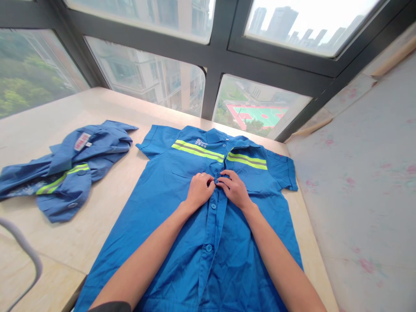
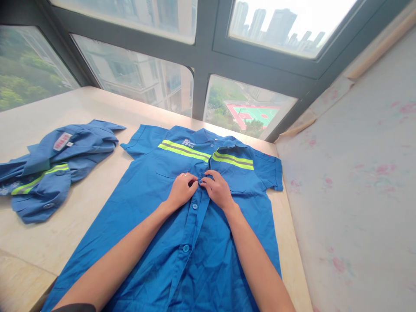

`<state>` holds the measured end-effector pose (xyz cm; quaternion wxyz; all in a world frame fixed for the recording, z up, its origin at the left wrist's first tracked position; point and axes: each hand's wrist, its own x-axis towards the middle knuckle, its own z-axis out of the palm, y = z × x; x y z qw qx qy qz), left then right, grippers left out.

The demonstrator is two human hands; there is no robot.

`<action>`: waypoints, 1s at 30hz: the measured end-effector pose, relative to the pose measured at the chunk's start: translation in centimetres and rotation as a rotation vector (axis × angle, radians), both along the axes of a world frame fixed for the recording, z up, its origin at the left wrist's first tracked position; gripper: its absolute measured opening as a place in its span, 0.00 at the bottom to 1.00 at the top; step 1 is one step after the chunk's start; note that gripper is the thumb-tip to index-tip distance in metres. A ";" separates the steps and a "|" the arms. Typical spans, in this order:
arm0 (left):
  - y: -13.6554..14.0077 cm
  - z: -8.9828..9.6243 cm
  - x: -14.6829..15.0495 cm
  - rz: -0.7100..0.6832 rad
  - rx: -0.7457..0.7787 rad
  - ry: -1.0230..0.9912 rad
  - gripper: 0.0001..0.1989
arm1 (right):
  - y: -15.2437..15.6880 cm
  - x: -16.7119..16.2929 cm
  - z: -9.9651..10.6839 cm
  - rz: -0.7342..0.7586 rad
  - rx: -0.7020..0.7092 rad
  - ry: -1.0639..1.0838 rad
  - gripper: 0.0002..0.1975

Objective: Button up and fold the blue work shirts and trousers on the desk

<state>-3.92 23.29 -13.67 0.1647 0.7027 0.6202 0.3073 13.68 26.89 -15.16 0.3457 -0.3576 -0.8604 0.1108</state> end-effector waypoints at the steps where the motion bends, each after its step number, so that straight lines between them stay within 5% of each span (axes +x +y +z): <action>1: 0.0 0.0 0.0 0.000 0.012 0.017 0.07 | 0.0 0.0 0.0 -0.005 0.004 -0.010 0.10; 22: -0.5 0.1 -0.3 -0.036 0.099 0.113 0.10 | 0.0 0.0 0.4 -0.052 -0.012 0.046 0.10; 30: -0.5 -0.2 -0.4 -0.069 0.133 0.188 0.13 | 1.1 0.5 -0.8 -0.187 -0.030 0.037 0.23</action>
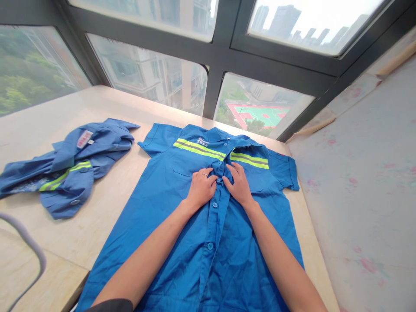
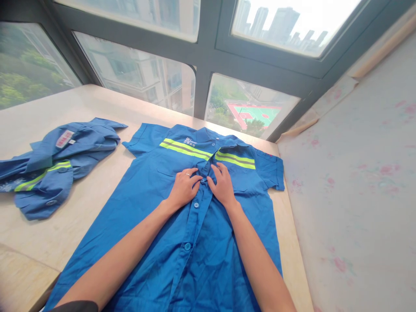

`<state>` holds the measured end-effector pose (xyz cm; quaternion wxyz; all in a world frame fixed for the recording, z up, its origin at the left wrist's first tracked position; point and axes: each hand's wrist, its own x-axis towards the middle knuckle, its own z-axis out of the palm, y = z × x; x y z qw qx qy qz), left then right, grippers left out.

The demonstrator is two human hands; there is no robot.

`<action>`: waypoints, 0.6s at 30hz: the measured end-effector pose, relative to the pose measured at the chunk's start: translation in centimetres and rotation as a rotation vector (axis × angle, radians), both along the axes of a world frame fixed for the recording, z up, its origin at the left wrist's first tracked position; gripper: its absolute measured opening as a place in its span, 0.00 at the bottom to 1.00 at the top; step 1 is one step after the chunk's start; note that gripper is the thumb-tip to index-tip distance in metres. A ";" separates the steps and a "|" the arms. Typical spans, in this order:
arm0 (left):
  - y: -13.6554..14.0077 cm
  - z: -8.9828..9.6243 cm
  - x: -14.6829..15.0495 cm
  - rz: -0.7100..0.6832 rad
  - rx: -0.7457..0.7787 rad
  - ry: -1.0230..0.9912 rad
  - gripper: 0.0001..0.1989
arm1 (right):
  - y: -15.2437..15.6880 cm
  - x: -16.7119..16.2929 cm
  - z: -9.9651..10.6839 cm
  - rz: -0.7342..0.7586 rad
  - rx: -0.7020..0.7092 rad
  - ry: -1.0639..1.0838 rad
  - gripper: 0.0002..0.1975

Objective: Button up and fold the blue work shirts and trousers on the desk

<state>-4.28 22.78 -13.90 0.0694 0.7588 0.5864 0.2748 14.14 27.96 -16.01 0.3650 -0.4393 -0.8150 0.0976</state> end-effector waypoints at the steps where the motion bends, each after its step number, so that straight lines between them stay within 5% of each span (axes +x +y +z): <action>1: 0.0 0.0 0.0 -0.001 0.001 0.001 0.13 | 0.2 0.1 -0.2 -0.011 -0.004 -0.002 0.24; 18: -2.2 -0.5 -0.5 -0.085 -0.064 0.285 0.31 | 0.7 -0.6 1.2 -0.184 -0.127 -0.555 0.24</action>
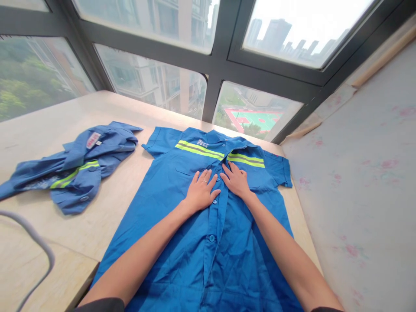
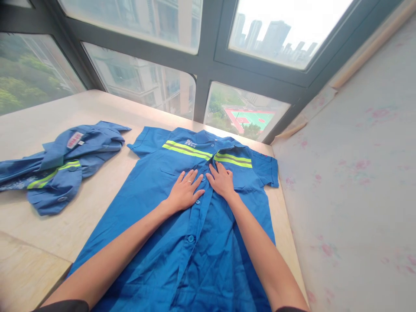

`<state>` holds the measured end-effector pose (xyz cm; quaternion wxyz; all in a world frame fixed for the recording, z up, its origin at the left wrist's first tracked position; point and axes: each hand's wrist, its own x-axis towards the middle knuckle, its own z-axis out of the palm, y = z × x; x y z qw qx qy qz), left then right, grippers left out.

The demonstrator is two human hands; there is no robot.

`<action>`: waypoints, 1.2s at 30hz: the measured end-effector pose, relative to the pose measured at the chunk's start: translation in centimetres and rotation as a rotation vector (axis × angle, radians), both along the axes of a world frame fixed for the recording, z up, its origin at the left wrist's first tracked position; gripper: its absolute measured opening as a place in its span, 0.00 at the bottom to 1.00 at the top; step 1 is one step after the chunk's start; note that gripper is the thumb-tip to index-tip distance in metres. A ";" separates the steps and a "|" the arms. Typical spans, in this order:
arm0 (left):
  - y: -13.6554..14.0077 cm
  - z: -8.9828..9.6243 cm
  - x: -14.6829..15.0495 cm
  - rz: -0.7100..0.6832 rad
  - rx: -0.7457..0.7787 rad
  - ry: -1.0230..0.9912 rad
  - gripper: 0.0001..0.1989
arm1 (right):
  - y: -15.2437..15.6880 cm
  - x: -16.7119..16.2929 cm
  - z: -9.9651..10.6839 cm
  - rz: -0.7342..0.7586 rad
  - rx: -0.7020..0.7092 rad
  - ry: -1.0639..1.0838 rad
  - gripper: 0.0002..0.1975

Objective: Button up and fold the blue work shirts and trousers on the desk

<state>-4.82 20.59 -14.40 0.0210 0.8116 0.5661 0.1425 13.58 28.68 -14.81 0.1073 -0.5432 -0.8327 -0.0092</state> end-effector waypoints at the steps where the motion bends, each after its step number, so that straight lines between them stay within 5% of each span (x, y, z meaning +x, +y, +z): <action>1: -0.2 0.0 -0.1 -0.005 -0.010 0.008 0.32 | 0.1 0.0 0.1 -0.009 -0.006 -0.011 0.24; 5: -0.8 0.0 -0.8 -0.035 -0.015 0.000 0.35 | 0.3 0.0 0.2 -0.027 -0.029 -0.037 0.26; 10: -1.8 0.2 -1.5 -0.325 0.012 -0.002 0.29 | 0.5 0.4 0.1 0.010 -0.051 -0.064 0.28; 18: -2.3 0.2 -2.1 -0.345 -0.040 -0.036 0.39 | 0.7 4.4 -0.4 0.014 -0.091 -0.083 0.31; 36: -2.1 -0.6 -5.6 -0.035 -0.036 0.014 0.37 | -1.9 9.5 -1.0 -0.014 -0.089 -0.170 0.30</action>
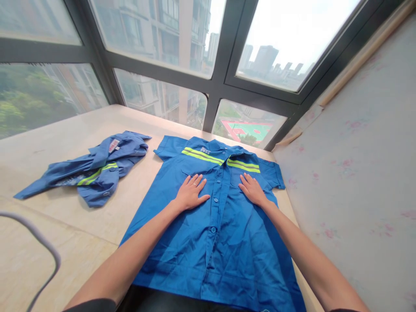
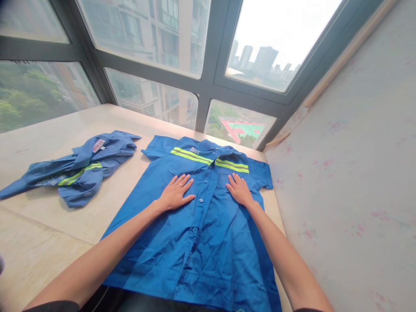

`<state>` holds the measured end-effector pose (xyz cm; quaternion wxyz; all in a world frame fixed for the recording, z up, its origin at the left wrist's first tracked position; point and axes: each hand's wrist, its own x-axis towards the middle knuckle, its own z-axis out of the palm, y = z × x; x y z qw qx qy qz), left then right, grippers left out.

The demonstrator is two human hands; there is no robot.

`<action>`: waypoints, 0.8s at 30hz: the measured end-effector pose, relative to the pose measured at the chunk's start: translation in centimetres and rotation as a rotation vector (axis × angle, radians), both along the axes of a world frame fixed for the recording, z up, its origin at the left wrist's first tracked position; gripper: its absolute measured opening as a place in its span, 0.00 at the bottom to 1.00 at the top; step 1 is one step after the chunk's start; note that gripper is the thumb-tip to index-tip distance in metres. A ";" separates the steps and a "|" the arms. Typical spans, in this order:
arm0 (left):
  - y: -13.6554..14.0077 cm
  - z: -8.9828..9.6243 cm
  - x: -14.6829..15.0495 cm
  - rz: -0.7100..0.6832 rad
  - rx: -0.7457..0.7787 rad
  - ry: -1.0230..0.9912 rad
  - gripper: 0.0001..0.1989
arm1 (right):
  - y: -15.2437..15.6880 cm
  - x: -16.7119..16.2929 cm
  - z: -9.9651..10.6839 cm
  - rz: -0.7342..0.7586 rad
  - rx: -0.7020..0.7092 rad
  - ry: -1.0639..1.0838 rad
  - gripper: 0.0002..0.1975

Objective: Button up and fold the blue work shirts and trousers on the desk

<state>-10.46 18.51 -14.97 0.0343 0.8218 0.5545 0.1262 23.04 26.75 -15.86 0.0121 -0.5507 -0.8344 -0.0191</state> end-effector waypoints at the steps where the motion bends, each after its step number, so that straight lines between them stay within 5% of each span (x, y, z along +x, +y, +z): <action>1: 0.0 0.1 -0.1 -0.004 -0.007 -0.002 0.38 | -0.1 0.0 0.0 0.004 0.006 0.003 0.30; 11: 0.7 3.2 0.4 -0.031 -0.191 0.052 0.51 | 1.3 -0.9 3.3 0.051 -0.031 -0.002 0.26; 15: 2.7 6.8 2.4 0.097 -0.260 0.095 0.37 | 2.8 -3.0 5.9 0.005 0.063 0.132 0.21; 18: 4.5 8.9 4.6 0.149 -0.248 0.086 0.29 | 4.1 -5.5 7.2 0.131 0.210 0.279 0.19; 24: 8.0 8.5 7.8 0.157 -0.188 -0.054 0.22 | 7.3 -10.0 7.1 0.451 0.215 0.194 0.15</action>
